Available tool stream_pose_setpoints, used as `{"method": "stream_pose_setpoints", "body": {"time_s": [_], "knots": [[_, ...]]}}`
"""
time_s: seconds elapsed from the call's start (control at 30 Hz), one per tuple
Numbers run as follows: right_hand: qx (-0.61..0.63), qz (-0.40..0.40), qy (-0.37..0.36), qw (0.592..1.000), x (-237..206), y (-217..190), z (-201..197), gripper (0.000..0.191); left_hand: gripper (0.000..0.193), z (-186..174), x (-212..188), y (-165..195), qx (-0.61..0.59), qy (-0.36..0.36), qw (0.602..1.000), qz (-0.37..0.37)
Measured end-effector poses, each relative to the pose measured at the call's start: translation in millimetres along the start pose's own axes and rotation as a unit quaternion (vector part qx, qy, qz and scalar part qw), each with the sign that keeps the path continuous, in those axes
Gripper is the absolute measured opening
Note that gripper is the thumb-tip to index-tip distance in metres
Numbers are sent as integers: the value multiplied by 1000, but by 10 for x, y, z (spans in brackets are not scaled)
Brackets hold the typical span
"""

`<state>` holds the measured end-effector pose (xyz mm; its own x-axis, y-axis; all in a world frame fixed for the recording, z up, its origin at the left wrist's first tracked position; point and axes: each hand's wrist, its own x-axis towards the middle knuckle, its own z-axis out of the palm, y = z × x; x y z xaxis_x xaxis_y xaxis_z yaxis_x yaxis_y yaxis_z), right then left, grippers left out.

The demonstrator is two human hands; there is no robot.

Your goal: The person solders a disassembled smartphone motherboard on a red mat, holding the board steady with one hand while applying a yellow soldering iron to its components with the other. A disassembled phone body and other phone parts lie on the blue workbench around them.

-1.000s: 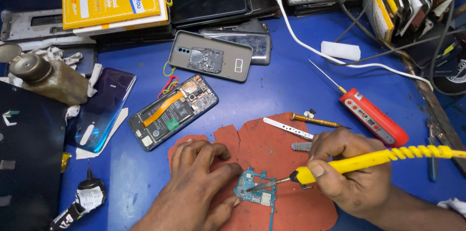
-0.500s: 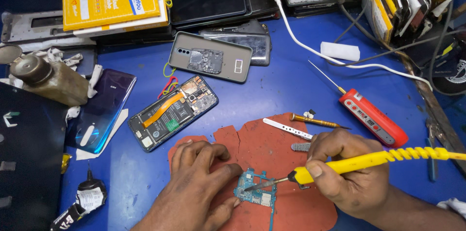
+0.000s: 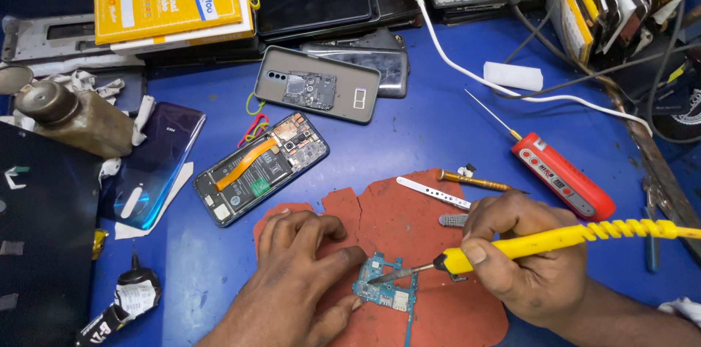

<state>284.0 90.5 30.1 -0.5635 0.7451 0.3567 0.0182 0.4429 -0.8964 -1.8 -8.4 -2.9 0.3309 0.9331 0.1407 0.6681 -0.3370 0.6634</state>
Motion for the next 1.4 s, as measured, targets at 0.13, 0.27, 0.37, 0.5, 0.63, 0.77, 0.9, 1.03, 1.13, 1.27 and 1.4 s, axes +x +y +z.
{"method": "stream_pose_setpoints", "body": {"time_s": [0.13, 0.27, 0.37, 0.5, 0.63, 0.77, 0.9, 1.03, 1.13, 1.27, 1.4], "knots": [[3, -7, -1, 1000, 1, 7, 8, 13, 47, 0, 7, 0, 1, -4, 1000, -3], [2, -8, 0, 1000, -2, 13, 11, 13, 47, 6, 5, 0, 0, -5, 1000, -5], [3, -5, -2, 1000, -4, 12, 5, 12, 47, 8, 7, 1, 8, 7, 1000, 7], [10, -2, -6, 1000, -1, 17, 8, 12, 47, 8, 0, -5, 5, 0, 1000, 3], [2, -2, -5, 1000, 4, 16, 8, 12, 47, 6, -2, -12, 13, 8, 1000, 14], [-3, -10, -8, 1000, 8, 12, 11, 12, 48, 6, -2, -15, 15, 9, 1000, 17], [8, 4, -8, 1000, 12, 7, 13, 12, 49, 0, -4, -12, 9, 2, 1000, 10], [-3, -5, -7, 1000, 17, 10, 14, 12, 51, 2, 5, -10, 10, 2, 1000, 6], [-3, -4, -8, 1000, 12, 10, 8, 11, 51, 6, 7, -5, 8, 0, 1000, 3], [4, -3, -5, 1000, 4, 16, 13, 12, 51, 0, 3, -6, 10, 2, 1000, 6], [-4, -5, -8, 1000, 1, 20, 11, 12, 51, 2, -3, 0, 7, 3, 1000, 5]]}}
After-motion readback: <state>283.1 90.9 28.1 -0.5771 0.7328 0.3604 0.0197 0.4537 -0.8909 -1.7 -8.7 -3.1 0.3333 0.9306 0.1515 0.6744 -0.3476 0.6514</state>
